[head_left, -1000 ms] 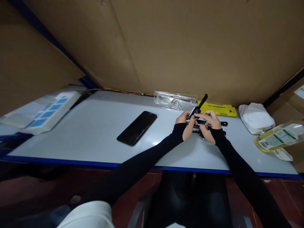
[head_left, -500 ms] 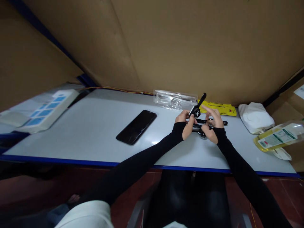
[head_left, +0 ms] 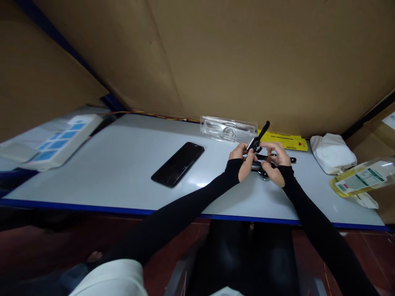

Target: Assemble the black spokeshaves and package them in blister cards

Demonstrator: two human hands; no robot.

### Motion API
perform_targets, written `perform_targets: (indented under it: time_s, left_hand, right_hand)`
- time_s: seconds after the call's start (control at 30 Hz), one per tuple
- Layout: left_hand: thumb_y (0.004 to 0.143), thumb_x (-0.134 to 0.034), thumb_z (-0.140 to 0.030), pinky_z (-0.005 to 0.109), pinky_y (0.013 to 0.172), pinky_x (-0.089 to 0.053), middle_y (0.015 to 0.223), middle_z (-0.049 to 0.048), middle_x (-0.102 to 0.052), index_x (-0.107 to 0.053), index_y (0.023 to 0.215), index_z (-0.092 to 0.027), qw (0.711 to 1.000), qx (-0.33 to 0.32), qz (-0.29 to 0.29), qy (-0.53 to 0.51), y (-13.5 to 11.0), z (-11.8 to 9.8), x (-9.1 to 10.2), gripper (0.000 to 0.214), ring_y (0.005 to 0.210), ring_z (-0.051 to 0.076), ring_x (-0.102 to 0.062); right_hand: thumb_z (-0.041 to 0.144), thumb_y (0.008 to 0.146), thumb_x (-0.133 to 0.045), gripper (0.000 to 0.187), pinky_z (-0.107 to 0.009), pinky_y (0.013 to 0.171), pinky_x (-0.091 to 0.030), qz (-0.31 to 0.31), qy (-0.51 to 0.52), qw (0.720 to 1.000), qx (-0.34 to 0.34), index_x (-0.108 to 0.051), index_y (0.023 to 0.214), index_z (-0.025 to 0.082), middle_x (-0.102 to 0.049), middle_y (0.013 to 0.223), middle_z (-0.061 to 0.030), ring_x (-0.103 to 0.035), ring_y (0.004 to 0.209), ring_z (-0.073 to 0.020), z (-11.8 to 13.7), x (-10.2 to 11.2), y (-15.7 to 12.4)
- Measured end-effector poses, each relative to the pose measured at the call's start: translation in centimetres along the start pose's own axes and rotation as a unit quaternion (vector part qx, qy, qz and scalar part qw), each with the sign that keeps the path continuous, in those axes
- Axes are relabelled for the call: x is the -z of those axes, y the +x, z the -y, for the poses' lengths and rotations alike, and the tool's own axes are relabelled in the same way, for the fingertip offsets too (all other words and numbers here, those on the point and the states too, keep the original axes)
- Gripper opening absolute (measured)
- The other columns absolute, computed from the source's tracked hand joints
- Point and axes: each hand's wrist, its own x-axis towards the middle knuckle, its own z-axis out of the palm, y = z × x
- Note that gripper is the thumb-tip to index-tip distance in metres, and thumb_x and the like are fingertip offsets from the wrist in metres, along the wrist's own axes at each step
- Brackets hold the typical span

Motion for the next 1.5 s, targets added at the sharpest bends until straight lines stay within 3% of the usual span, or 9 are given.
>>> perform_targets:
  time_s: [0.17,0.3,0.43,0.57,0.7,0.83,0.97,1.4,1.5]
  left_hand:
    - [0.095,-0.064,-0.042,0.023,0.056,-0.049,0.069,0.0002,-0.070,-0.060,0.093,-0.022,1.000,-0.001,-0.006,0.009,-0.07,-0.33,0.05,0.020,0.062,0.015,-0.066]
    - [0.095,-0.061,-0.039,0.023,0.056,-0.049,0.068,0.0004,-0.071,-0.060,0.095,-0.021,1.000,-0.019,-0.010,0.019,0.02,-0.26,0.12,0.018,0.064,0.015,-0.067]
    - [0.095,-0.061,-0.039,0.021,0.053,-0.048,0.068,-0.0002,-0.071,-0.060,0.094,-0.021,1.000,-0.016,-0.006,0.017,0.04,-0.09,0.10,0.018,0.060,0.014,-0.066]
    - [0.095,-0.061,-0.039,0.021,0.051,-0.047,0.068,-0.0002,-0.071,-0.060,0.093,-0.021,1.000,-0.012,-0.006,0.016,0.02,-0.15,0.12,0.018,0.057,0.014,-0.064]
    - [0.096,-0.060,-0.038,0.022,0.053,-0.049,0.069,0.0008,-0.072,-0.059,0.092,-0.021,1.000,-0.015,-0.007,0.017,0.04,-0.21,0.18,0.017,0.059,0.015,-0.066]
    - [0.096,-0.058,-0.035,0.024,0.058,-0.052,0.071,0.0018,-0.073,-0.060,0.094,-0.021,0.999,-0.032,-0.016,0.032,-0.05,-0.09,0.19,0.014,0.064,0.017,-0.069]
    - [0.095,-0.060,-0.033,0.025,0.060,-0.055,0.076,0.0033,-0.075,-0.063,0.093,-0.020,0.998,-0.039,-0.001,0.039,-0.32,-0.14,0.06,0.013,0.067,0.017,-0.071]
    - [0.096,-0.059,-0.035,0.023,0.057,-0.052,0.072,0.0018,-0.072,-0.060,0.094,-0.021,0.999,-0.041,-0.011,0.029,-0.31,0.03,0.02,0.014,0.065,0.016,-0.070]
    - [0.097,-0.059,-0.035,0.023,0.059,-0.053,0.072,0.0015,-0.072,-0.058,0.092,-0.021,0.999,-0.040,0.009,0.031,-0.42,0.06,0.05,0.014,0.068,0.016,-0.071]
  right_hand:
    - [0.019,0.074,-0.068,0.005,-0.031,0.060,-0.044,0.002,0.011,1.000,0.019,-0.064,0.073,0.022,-0.049,0.102,-0.0047,-0.048,0.074,-0.0146,-0.06,0.04,-0.11]
    - [0.020,0.074,-0.071,0.022,-0.029,0.058,-0.044,-0.015,0.008,1.000,-0.002,-0.070,0.095,0.025,-0.051,0.106,-0.0059,-0.051,0.084,-0.0189,0.04,-0.04,0.03]
    - [0.017,0.073,-0.066,0.007,-0.029,0.059,-0.044,0.024,0.068,0.997,0.017,-0.063,0.078,0.022,-0.050,0.100,-0.0052,-0.051,0.083,-0.0177,-0.12,-0.04,0.10]
    - [0.016,0.070,-0.069,0.025,-0.027,0.056,-0.043,-0.004,0.043,0.999,0.007,-0.071,0.093,0.025,-0.051,0.107,-0.0062,-0.050,0.085,-0.0182,-0.06,0.02,0.03]
    - [0.023,0.076,-0.070,0.001,-0.028,0.058,-0.044,0.016,0.045,0.999,0.011,-0.070,0.077,0.022,-0.051,0.097,-0.0062,-0.052,0.084,-0.0186,-0.07,-0.09,0.02]
    - [0.030,0.081,-0.077,0.031,-0.025,0.055,-0.043,-0.016,0.023,0.999,-0.022,-0.075,0.112,0.027,-0.052,0.099,-0.0048,-0.049,0.080,-0.0169,-0.03,-0.38,0.15]
    - [0.030,0.083,-0.076,0.010,-0.024,0.053,-0.042,0.015,0.032,0.999,-0.011,-0.073,0.087,0.023,-0.053,0.098,-0.0050,-0.050,0.078,-0.0155,0.17,-0.46,0.24]
    - [0.024,0.077,-0.077,0.020,-0.025,0.054,-0.043,-0.029,0.011,0.999,0.011,-0.072,0.097,0.025,-0.051,0.101,-0.0047,-0.049,0.080,-0.0165,-0.02,-0.21,0.15]
    - [0.019,0.077,-0.072,0.008,-0.025,0.054,-0.043,-0.003,0.018,1.000,0.023,-0.066,0.080,0.022,-0.050,0.097,-0.0041,-0.050,0.077,-0.0150,0.11,-0.08,0.14]
